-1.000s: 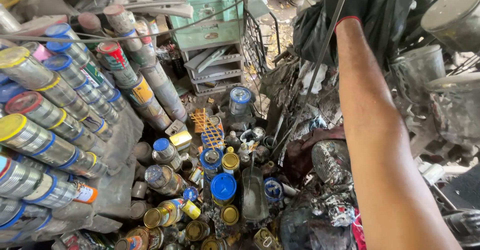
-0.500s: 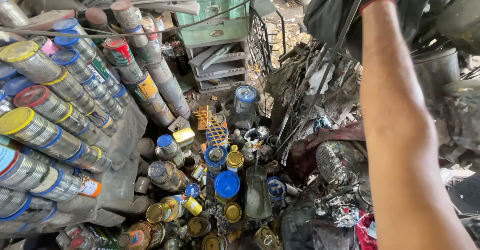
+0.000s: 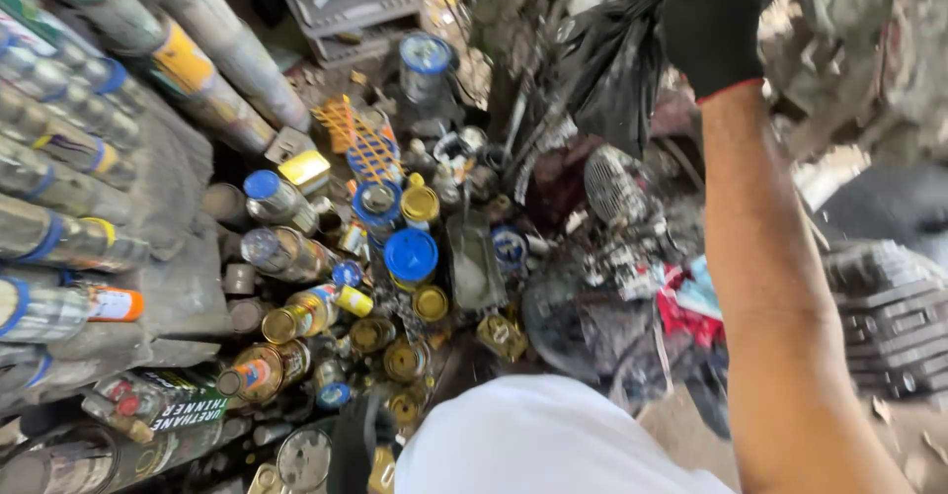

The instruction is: The person uses a metal rod to pry open the lid of a small metal can amidst a cluttered pile of various containers. After opening the can, they pick up a black cloth, wipe their gloved hands, and then handle a small cylindrical object.

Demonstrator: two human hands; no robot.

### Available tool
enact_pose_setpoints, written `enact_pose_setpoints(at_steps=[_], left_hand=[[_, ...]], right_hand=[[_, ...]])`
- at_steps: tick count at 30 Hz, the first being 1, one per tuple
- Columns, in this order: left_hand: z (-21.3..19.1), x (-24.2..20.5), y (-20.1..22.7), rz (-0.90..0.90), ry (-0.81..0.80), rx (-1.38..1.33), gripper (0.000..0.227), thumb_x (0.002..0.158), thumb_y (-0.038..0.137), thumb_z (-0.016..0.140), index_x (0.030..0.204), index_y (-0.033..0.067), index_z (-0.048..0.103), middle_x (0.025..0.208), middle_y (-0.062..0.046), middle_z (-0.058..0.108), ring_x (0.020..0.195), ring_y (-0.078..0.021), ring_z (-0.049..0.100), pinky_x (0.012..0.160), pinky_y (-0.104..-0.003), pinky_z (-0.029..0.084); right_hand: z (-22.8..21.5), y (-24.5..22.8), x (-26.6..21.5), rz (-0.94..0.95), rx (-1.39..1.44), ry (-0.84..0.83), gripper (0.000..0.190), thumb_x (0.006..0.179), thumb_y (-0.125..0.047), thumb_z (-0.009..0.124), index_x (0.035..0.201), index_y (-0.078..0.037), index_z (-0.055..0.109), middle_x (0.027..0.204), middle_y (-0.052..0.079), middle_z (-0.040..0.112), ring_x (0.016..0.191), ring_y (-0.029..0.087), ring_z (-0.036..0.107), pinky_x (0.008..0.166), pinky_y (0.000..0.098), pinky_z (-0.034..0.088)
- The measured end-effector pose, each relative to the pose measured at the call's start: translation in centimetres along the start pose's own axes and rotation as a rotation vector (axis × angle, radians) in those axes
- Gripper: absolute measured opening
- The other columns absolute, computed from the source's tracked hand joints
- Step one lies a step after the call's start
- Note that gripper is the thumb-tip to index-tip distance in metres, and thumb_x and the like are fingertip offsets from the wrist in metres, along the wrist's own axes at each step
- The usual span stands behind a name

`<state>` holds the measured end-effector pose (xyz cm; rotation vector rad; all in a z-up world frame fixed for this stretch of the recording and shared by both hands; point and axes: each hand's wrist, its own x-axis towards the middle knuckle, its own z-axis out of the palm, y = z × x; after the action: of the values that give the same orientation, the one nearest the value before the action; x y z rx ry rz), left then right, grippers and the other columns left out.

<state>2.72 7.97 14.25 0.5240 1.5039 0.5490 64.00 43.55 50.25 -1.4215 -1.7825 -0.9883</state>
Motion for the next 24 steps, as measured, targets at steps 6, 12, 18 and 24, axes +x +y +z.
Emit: enact_pose_setpoints(at_steps=[6,12,18,24], left_hand=[[6.8,-7.1,14.9,0.45,-0.257,0.242,0.03,0.108,0.025,0.062,0.109,-0.0033,0.072,0.075,-0.011,0.065,0.064,-0.0167,0.059,0.059,-0.032,0.05],[17.4,-13.8,25.9,1.343,-0.422,0.579,0.02,0.104,0.014,0.063,0.122,0.0039,0.067,0.117,-0.017,0.074,0.106,-0.0346,0.075,0.089,-0.038,0.059],[21.9,-13.6,24.9,1.59,-0.652,0.562,0.06,0.086,0.012,0.073,0.14,-0.0038,0.052,0.135,-0.025,0.062,0.125,-0.0418,0.061,0.104,-0.045,0.05],[21.0,-12.3,18.4,1.24,-0.802,0.709,0.045,0.083,0.019,0.082,0.121,0.0037,0.066,0.112,-0.016,0.074,0.104,-0.033,0.073,0.089,-0.037,0.056]], right_hand=[[-16.6,-10.1,-5.4,0.029,0.299,-0.06,0.008,0.102,0.002,0.059,0.106,0.004,0.065,0.102,0.026,0.067,0.097,0.047,0.065,0.076,0.0483,0.052],[-26.5,-16.0,-10.0,0.325,0.525,-0.493,0.012,0.11,-0.009,0.07,0.116,0.002,0.069,0.093,0.02,0.07,0.078,0.03,0.07,0.07,0.0381,0.052],[-27.6,-19.0,-18.4,0.459,1.119,-0.657,0.02,0.101,-0.004,0.068,0.12,0.001,0.067,0.106,0.009,0.075,0.092,0.014,0.071,0.082,0.0274,0.057],[-27.7,-25.9,-20.4,0.786,1.275,-0.473,0.018,0.107,-0.003,0.067,0.124,0.002,0.068,0.115,0.011,0.072,0.107,0.013,0.066,0.097,0.0294,0.055]])
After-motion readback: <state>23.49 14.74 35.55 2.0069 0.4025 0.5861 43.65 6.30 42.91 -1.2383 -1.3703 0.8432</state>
